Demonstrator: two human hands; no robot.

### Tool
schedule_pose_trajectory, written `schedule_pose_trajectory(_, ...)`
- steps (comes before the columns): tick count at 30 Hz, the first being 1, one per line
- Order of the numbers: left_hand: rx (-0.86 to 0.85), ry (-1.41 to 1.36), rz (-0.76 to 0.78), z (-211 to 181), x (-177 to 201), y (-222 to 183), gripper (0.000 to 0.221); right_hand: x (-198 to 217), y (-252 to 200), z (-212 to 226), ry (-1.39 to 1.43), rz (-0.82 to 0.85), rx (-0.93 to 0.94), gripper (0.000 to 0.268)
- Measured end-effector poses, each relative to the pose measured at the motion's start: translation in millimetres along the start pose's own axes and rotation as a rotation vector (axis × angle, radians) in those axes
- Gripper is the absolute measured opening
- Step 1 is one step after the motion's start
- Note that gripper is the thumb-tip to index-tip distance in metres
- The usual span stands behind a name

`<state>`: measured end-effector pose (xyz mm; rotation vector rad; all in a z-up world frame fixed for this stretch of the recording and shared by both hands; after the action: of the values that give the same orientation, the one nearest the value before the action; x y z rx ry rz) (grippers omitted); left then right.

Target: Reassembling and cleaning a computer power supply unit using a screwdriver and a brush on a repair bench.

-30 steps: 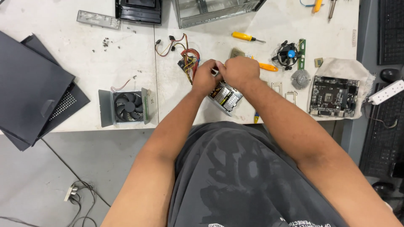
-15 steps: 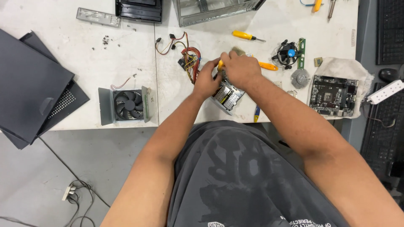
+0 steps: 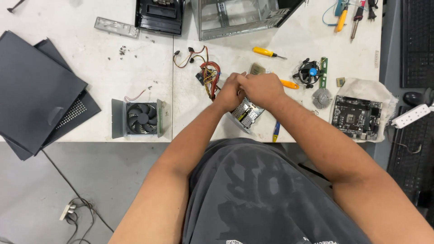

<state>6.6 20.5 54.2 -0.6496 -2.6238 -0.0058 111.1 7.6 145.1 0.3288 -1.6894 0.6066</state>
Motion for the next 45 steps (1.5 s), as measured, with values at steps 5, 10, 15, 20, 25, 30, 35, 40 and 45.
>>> schedule_pose_trajectory(5, 0.050, 0.045, -0.089, -3, 9, 2, 0.022, -24, 11, -20, 0.038, 0.063, -0.151, 0.031)
schedule_pose_trajectory(10, 0.071, 0.095, -0.078, 12, 4, 6, 0.012, -16, 8, -9, 0.125, 0.134, -0.196, 0.043)
schedule_pose_trajectory(15, 0.068, 0.035, 0.079, -2, 10, 4, 0.027, -6, 6, -9, 0.012, -0.013, -0.025, 0.029)
schedule_pose_trajectory(20, 0.150, -0.060, 0.016, -18, 20, -1, 0.030, -5, 18, -16, 0.111, 0.064, -0.193, 0.047)
schedule_pose_trajectory(25, 0.134, 0.031, -0.025, -20, 24, -5, 0.023, -14, 16, -17, 0.077, 0.108, -0.126, 0.030)
schedule_pose_trajectory(30, 0.179, 0.013, -0.051, -9, 12, -2, 0.029, -14, 20, -17, 0.158, 0.273, -0.284, 0.054)
schedule_pose_trajectory(35, 0.235, 0.108, -0.040, 16, -2, 9, 0.029, 0, 17, -9, 0.145, 0.199, -0.199, 0.041)
schedule_pose_trajectory(40, 0.139, 0.072, -0.019, -9, 5, -9, 0.030, 14, 16, 1, 0.240, 0.225, -0.256, 0.047)
schedule_pose_trajectory(45, 0.189, 0.087, -0.256, -10, -3, -9, 0.032, 17, 19, 6, 0.157, 0.193, -0.259, 0.043)
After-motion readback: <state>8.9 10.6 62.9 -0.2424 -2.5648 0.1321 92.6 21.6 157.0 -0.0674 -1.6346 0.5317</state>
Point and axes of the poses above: each hand's wrist, its own y-axis towards the middle knuckle, its own x-axis out of the back of the hand, z = x × y, the point moved 3 cm from there along y, towards the middle knuckle, and after that the axes turned 5 degrees about x, right-handed, at the moved point
